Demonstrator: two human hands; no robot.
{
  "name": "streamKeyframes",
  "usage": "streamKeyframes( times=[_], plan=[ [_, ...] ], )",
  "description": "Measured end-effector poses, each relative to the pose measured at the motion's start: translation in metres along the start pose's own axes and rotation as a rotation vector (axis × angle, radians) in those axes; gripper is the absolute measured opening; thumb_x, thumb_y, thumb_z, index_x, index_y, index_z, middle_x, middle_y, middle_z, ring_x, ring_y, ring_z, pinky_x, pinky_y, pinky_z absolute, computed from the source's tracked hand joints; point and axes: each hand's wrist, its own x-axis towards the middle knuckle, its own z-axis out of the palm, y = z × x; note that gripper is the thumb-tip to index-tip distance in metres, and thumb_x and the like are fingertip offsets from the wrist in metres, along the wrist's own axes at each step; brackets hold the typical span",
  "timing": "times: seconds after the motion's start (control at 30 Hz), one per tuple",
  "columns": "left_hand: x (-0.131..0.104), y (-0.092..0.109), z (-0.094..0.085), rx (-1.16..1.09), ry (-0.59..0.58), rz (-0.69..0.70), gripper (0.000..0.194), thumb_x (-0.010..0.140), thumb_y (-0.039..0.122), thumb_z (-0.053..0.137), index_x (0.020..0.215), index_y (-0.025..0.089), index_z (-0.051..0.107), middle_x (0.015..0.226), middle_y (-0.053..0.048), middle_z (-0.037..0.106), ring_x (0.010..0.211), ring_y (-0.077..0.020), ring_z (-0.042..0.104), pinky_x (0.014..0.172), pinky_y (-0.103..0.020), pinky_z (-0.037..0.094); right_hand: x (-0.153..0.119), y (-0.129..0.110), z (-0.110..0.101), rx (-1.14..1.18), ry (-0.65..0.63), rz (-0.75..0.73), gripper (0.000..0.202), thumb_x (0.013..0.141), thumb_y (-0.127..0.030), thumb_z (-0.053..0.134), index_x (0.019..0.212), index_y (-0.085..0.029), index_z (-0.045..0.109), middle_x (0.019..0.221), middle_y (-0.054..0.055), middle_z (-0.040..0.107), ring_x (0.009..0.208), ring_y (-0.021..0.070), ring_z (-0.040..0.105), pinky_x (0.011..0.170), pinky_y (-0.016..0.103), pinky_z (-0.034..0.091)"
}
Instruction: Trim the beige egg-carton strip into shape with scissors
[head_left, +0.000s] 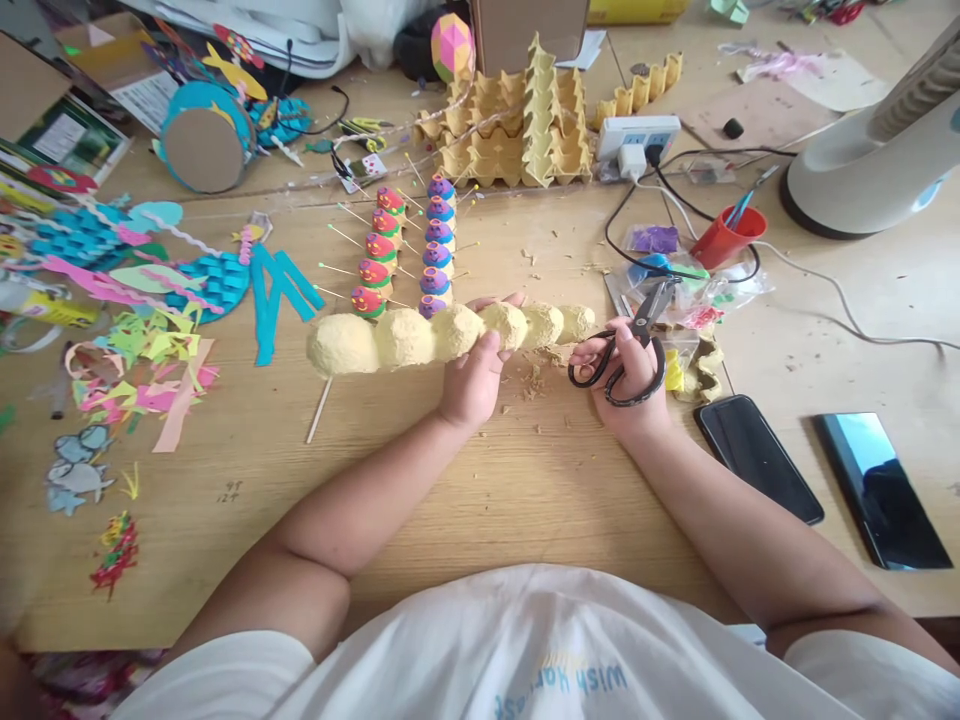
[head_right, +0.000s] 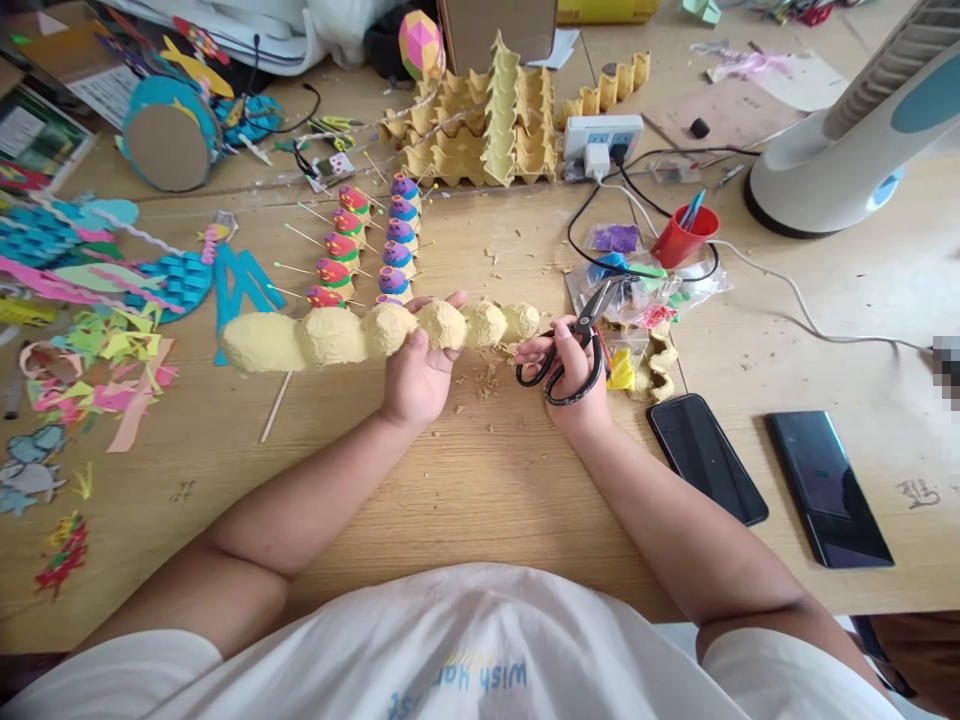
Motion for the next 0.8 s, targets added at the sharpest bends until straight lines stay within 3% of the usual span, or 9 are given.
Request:
streamKeyframes(
  times=[0.1, 0.23, 0.4, 0.53, 0.67, 0.73, 0.8],
  plan=[
    [-0.001, 0.004, 0.005, -0.07, 0.075, 0.025, 0.043, 0.089, 0.061, 0.081, 0.117, 0.031, 0.067, 0.128, -0.007, 0.083, 0.131, -0.0234, 0.073, 0.096, -0.034, 0.06, 0.003, 0.003, -0.001, -0.025, 0.061, -0.003, 0.058, 0.078, -0.069, 0.09, 0.1, -0.028, 0.055, 0.068, -0.004, 0.078, 0.058, 0.0154, 0.074, 0.051, 0.023, 0.054],
    [-0.001, 0.009, 0.008, -0.105, 0.124, 0.027, 0.046, 0.088, 0.065, 0.079, 0.114, 0.028, 0.067, 0.123, -0.007, 0.085, 0.131, -0.026, 0.074, 0.102, -0.037, 0.06, 0.001, 0.006, 0.0, -0.122, 0.05, -0.022, 0.053, 0.083, -0.069, 0.088, 0.101, -0.029, 0.059, 0.065, -0.006, 0.071, 0.053, 0.0158, 0.068, 0.052, 0.028, 0.057],
    [-0.002, 0.011, 0.008, -0.082, 0.193, -0.008, 0.05, 0.091, 0.07, 0.064, 0.112, 0.025, 0.072, 0.091, -0.005, 0.084, 0.109, -0.0284, 0.081, 0.091, -0.04, 0.063, -0.005, 0.006, 0.0, -0.238, -0.038, -0.083, 0.046, 0.088, -0.064, 0.087, 0.11, -0.032, 0.062, 0.08, -0.004, 0.075, 0.074, 0.0191, 0.075, 0.067, 0.032, 0.062],
    [-0.003, 0.009, 0.002, -0.06, 0.001, -0.165, 0.062, 0.085, 0.077, 0.068, 0.114, 0.023, 0.077, 0.09, -0.006, 0.081, 0.097, -0.028, 0.08, 0.082, -0.039, 0.063, -0.009, 0.003, -0.006, -0.237, -0.28, 0.045, 0.054, 0.084, -0.058, 0.093, 0.115, -0.03, 0.059, 0.088, -0.001, 0.079, 0.078, 0.0186, 0.075, 0.07, 0.03, 0.06],
    [-0.003, 0.003, -0.005, -0.022, -0.19, -0.205, 0.064, 0.082, 0.078, 0.076, 0.11, 0.02, 0.082, 0.109, -0.008, 0.081, 0.108, -0.0254, 0.076, 0.093, -0.035, 0.06, -0.011, 0.001, -0.011, -0.178, -0.567, 0.229, 0.06, 0.075, -0.042, 0.103, 0.117, -0.027, 0.063, 0.092, -0.001, 0.076, 0.077, 0.0154, 0.07, 0.068, 0.027, 0.056],
    [-0.003, -0.001, -0.006, -0.016, -0.225, -0.255, 0.069, 0.082, 0.083, 0.075, 0.108, 0.019, 0.082, 0.114, -0.01, 0.081, 0.11, -0.0266, 0.076, 0.093, -0.036, 0.06, -0.011, 0.001, -0.011, -0.158, -0.63, 0.264, 0.061, 0.071, -0.035, 0.105, 0.115, -0.026, 0.064, 0.089, -0.003, 0.073, 0.075, 0.0143, 0.068, 0.067, 0.026, 0.055],
    [-0.001, -0.004, -0.005, -0.038, -0.229, -0.312, 0.08, 0.079, 0.091, 0.072, 0.113, 0.019, 0.081, 0.119, -0.012, 0.081, 0.112, -0.0291, 0.076, 0.092, -0.038, 0.06, -0.012, 0.0, -0.008, -0.135, -0.59, 0.261, 0.058, 0.071, -0.034, 0.104, 0.112, -0.026, 0.064, 0.086, -0.004, 0.07, 0.072, 0.0126, 0.065, 0.065, 0.024, 0.053]
  ],
)
